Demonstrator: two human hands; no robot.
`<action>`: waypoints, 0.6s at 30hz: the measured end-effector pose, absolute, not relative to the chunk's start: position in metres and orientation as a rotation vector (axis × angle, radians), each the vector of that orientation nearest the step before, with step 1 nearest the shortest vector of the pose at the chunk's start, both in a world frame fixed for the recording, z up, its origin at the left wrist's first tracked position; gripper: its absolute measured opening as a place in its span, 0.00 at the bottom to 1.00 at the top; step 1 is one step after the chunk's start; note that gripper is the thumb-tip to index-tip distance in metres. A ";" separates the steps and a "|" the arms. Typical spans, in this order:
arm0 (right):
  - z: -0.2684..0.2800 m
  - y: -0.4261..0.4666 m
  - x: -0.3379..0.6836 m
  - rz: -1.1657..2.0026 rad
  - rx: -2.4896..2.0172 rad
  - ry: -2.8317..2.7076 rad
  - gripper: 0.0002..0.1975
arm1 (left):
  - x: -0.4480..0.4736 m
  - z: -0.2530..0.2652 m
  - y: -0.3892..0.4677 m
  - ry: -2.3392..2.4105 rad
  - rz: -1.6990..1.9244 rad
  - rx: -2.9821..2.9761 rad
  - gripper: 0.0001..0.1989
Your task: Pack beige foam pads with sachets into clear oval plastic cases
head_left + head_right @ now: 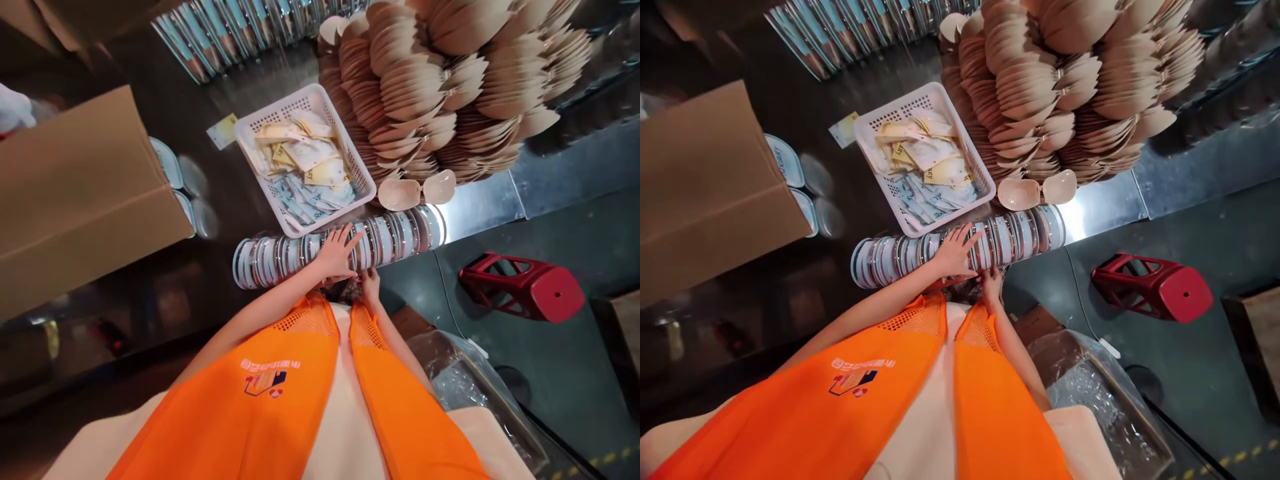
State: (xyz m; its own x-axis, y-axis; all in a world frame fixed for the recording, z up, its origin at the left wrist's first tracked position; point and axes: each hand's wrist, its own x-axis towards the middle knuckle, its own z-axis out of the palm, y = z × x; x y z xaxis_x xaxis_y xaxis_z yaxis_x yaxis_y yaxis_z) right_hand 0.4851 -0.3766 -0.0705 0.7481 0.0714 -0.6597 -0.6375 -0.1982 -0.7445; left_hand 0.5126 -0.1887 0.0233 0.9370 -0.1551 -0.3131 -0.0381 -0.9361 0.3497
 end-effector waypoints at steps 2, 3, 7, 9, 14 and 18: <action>-0.078 -0.368 0.488 0.688 -1.692 0.449 0.15 | 0.515 0.023 -0.190 -0.135 -0.500 2.762 0.70; -0.079 -0.367 0.490 0.691 -1.721 0.441 0.15 | 0.515 0.024 -0.191 -0.118 -0.506 2.772 0.72; -0.070 -0.377 0.488 0.672 -1.872 0.379 0.15 | 0.513 0.023 -0.197 -0.033 -0.503 2.809 0.70; -0.056 -0.385 0.486 0.638 -1.973 0.337 0.16 | 0.511 0.023 -0.199 -0.008 -0.498 2.807 0.68; -0.010 -0.372 0.519 0.568 -2.210 0.189 0.18 | 0.512 0.022 -0.200 -0.006 -0.516 2.772 0.65; 0.015 -0.313 0.598 0.587 -2.589 -0.159 0.18 | 0.516 0.018 -0.202 -0.016 -0.554 2.753 0.66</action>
